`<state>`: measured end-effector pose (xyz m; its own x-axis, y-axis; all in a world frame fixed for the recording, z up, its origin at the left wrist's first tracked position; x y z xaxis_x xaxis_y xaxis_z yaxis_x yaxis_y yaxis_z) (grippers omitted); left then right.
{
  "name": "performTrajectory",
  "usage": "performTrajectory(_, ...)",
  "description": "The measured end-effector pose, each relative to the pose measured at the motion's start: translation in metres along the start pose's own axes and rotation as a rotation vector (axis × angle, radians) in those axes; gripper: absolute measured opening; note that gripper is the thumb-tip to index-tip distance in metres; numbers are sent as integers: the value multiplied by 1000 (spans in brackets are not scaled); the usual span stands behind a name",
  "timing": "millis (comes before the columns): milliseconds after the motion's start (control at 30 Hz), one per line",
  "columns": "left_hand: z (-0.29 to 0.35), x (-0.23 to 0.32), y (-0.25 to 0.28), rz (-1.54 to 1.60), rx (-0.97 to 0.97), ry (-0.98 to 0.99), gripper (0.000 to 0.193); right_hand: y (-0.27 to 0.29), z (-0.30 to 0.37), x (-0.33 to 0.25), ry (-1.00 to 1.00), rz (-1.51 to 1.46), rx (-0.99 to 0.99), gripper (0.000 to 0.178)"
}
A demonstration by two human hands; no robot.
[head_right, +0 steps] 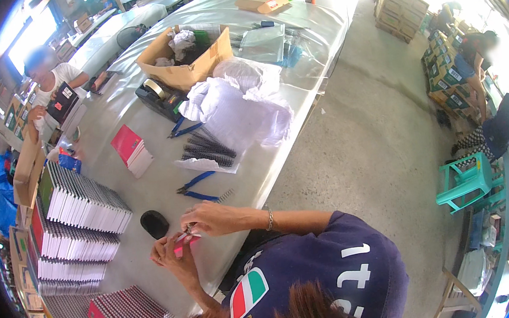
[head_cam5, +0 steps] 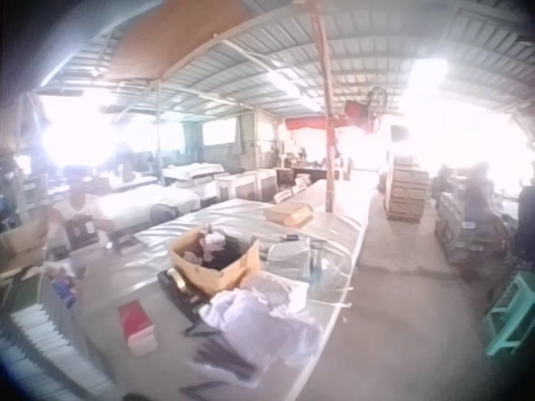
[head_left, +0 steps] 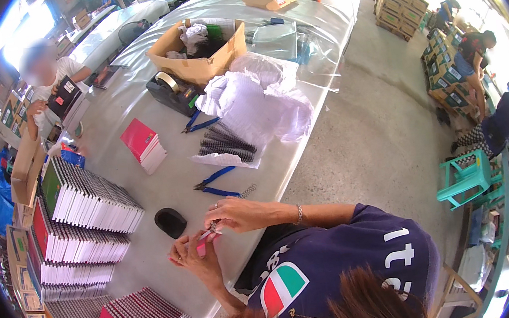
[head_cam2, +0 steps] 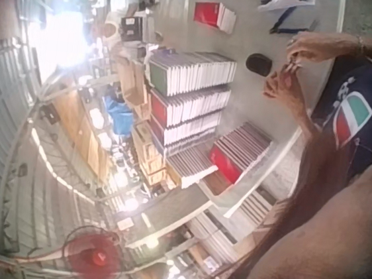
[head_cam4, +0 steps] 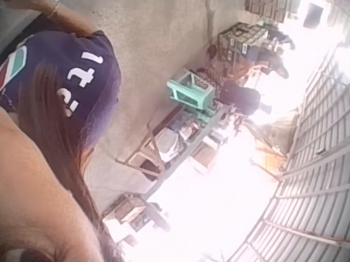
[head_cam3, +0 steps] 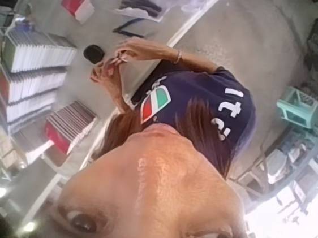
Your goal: The person assembles spiral-bound notebooks by inserting a metal coil into the punched holes of a pink cover and pages. They use pliers to secure the coil ends and place the finished notebooks into a stack.
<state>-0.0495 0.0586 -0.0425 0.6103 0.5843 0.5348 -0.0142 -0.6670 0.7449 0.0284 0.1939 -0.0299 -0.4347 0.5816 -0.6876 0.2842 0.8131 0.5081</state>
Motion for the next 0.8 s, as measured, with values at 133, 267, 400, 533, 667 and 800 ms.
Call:
performTrajectory(133,-2,-1,0,26,-18,1,25,5,1,-7,12,50,35,15)
performTrajectory(267,-3,2,-1,7,-5,5,24,6,-1,-3,-17,-36,50,12)
performTrajectory(400,0,1,-1,-14,8,6,23,2,-1,-1,13,-93,44,13)
performTrajectory(533,0,-2,-2,-45,-5,31,21,-2,1,4,-104,-31,-17,16)
performTrajectory(667,-1,0,-2,-94,-18,68,20,-1,-4,4,-66,17,-30,17)
performTrajectory(800,1,-3,-5,-79,-64,131,21,-10,-6,-4,52,350,-51,14)
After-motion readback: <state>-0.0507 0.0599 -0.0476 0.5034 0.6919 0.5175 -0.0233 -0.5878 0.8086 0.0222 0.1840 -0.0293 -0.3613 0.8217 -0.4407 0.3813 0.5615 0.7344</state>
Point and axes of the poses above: each hand's wrist, its own z-axis away from the middle knuckle, its own y-axis out of the back of the hand, x = y × z, the point moved 8 cm from there along -z, towards the middle knuckle, and after that the axes turned 13 degrees about y, right-handed, at the moved point
